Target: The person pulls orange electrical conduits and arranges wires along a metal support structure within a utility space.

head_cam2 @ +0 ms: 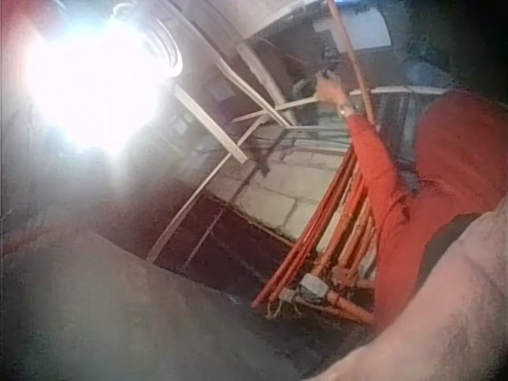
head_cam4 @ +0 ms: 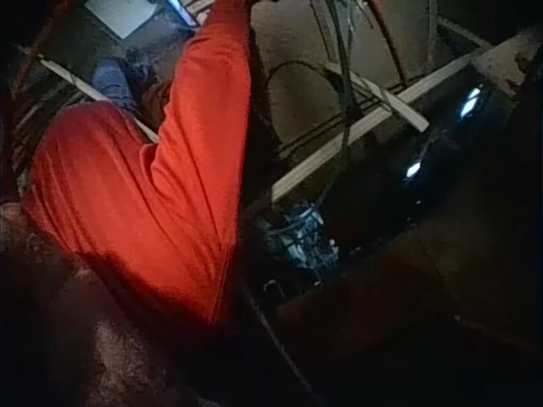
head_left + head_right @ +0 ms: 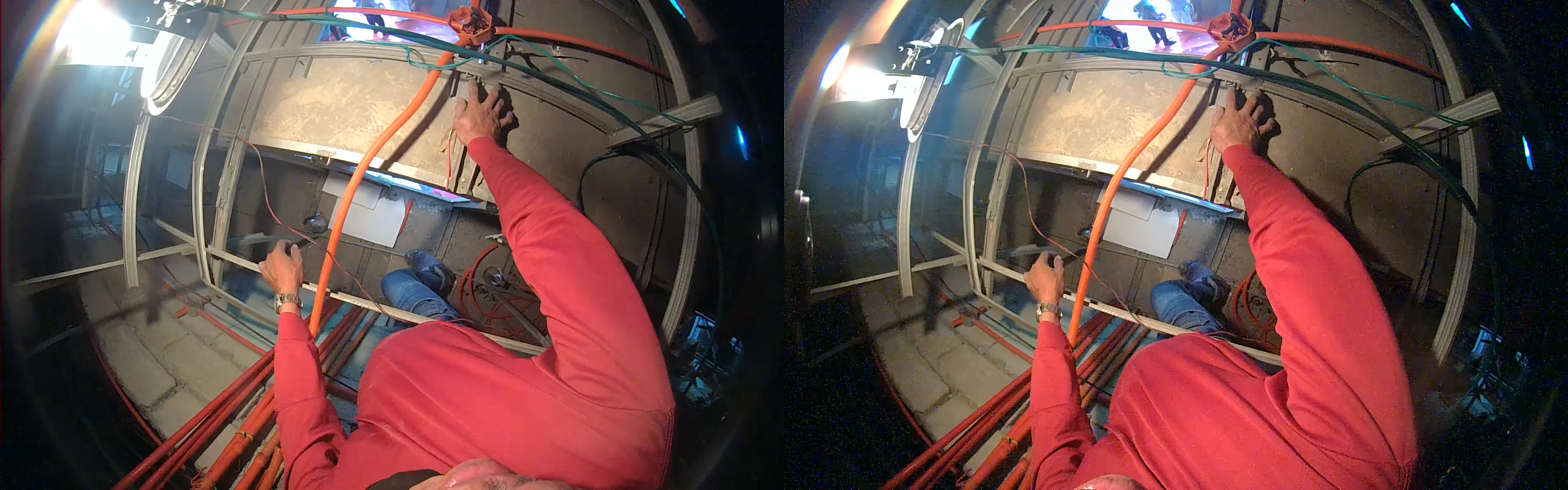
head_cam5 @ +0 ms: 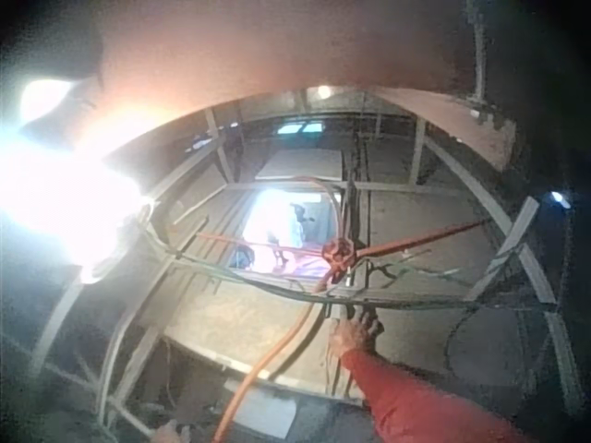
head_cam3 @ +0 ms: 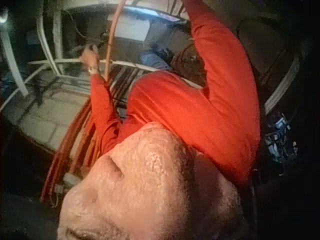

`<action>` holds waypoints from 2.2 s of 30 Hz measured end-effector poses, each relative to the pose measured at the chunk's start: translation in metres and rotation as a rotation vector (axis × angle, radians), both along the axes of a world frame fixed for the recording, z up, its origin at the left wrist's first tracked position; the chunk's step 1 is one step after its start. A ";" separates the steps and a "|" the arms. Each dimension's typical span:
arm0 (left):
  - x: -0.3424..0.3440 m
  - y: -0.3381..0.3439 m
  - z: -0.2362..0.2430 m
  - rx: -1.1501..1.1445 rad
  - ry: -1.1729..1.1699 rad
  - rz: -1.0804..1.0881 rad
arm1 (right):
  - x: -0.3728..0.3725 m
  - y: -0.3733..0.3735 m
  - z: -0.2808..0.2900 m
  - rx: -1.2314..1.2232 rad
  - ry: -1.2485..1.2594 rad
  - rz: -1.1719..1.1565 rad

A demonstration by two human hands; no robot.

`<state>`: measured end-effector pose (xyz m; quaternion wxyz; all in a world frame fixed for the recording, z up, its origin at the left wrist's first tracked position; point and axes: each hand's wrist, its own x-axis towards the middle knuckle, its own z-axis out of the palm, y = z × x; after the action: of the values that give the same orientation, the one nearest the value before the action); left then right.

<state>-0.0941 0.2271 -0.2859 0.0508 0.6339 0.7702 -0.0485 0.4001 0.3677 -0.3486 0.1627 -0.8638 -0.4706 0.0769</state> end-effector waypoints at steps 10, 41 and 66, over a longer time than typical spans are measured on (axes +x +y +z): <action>0.004 0.001 0.003 0.008 -0.005 0.002 | -0.001 -0.001 0.002 0.022 0.015 -0.007; -0.018 0.010 0.009 0.328 -0.647 -0.031 | -0.007 -0.001 0.009 0.033 -0.027 0.008; 0.164 -0.019 0.408 0.173 -0.455 -0.908 | -0.001 0.002 -0.012 0.070 -0.101 0.012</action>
<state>0.0703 0.2079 0.1220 0.1382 0.9009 0.3880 0.1372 0.3990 0.3694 -0.3605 0.1683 -0.8576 -0.4856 0.0179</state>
